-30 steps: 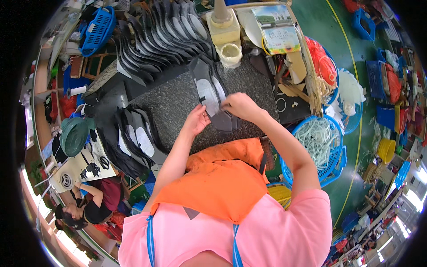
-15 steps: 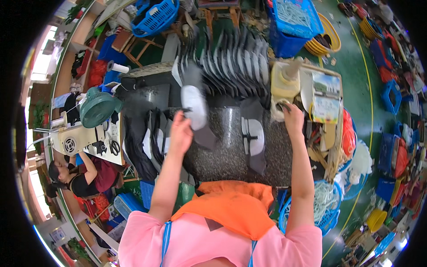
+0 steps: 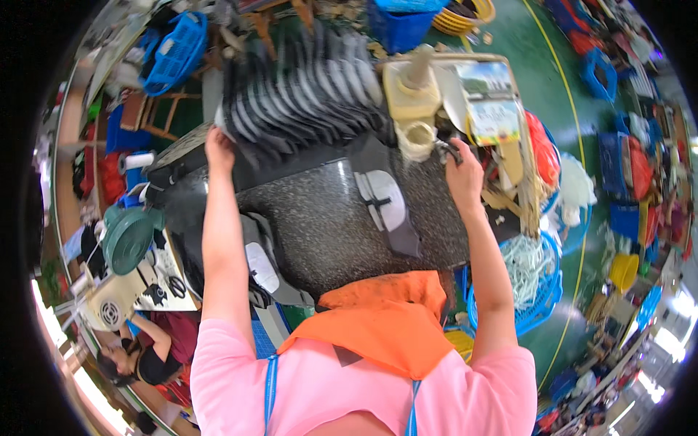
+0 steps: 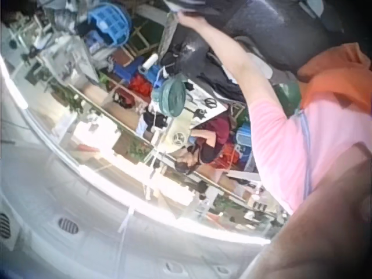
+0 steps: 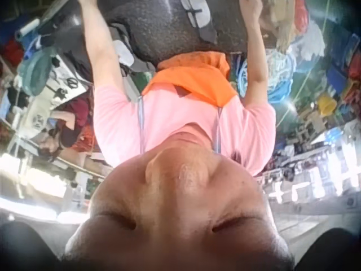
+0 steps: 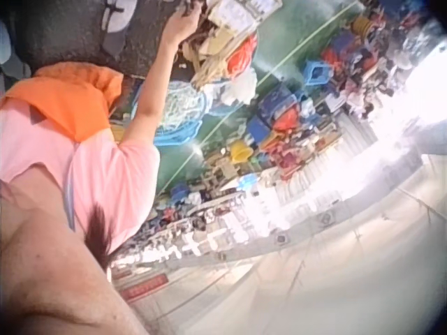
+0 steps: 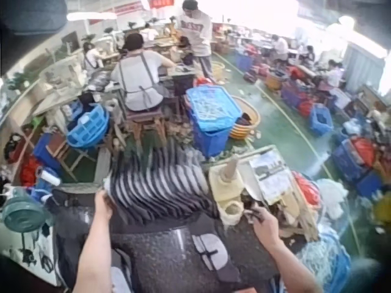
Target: The person is applying glue or adhesive to shoe components using a small brush.
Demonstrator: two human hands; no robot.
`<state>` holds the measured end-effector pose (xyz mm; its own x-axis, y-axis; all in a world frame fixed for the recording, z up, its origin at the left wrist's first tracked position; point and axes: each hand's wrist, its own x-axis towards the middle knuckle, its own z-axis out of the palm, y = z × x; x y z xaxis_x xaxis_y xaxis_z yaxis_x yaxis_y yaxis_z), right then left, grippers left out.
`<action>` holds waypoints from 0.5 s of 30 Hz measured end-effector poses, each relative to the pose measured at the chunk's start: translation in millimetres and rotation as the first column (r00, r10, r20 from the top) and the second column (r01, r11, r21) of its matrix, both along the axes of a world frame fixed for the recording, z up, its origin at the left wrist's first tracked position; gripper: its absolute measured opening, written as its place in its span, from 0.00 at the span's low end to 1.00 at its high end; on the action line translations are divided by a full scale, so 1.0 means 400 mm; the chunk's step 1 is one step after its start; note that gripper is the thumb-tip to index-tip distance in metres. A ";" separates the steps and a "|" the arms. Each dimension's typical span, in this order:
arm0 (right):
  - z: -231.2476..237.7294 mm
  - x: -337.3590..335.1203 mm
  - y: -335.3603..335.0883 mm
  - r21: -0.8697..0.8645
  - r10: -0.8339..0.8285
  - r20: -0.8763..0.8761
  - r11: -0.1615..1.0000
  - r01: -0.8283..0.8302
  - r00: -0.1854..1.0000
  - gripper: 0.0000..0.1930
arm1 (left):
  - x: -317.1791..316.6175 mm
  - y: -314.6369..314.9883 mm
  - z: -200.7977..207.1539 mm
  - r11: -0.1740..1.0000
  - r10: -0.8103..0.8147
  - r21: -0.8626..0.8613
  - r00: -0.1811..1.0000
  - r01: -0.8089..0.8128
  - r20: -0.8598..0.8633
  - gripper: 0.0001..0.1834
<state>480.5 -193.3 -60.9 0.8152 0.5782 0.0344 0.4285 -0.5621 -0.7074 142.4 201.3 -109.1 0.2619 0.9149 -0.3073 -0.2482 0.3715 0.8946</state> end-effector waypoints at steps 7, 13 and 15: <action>-0.108 -0.093 0.093 0.131 0.292 -0.133 0.952 -0.276 0.947 0.11 | 0.196 -0.567 0.094 0.945 -0.249 0.118 0.907 0.304 -0.339 0.11; -0.161 -0.066 -0.050 0.288 0.381 -0.542 0.922 -0.261 0.749 0.12 | 0.253 -0.940 0.007 0.849 -0.488 -0.334 0.850 0.409 -0.200 0.23; -0.162 -0.062 -0.170 0.320 0.330 -0.749 0.939 -0.123 0.574 0.12 | 0.260 -0.947 0.009 0.881 -0.427 -0.333 0.868 0.336 -0.254 0.21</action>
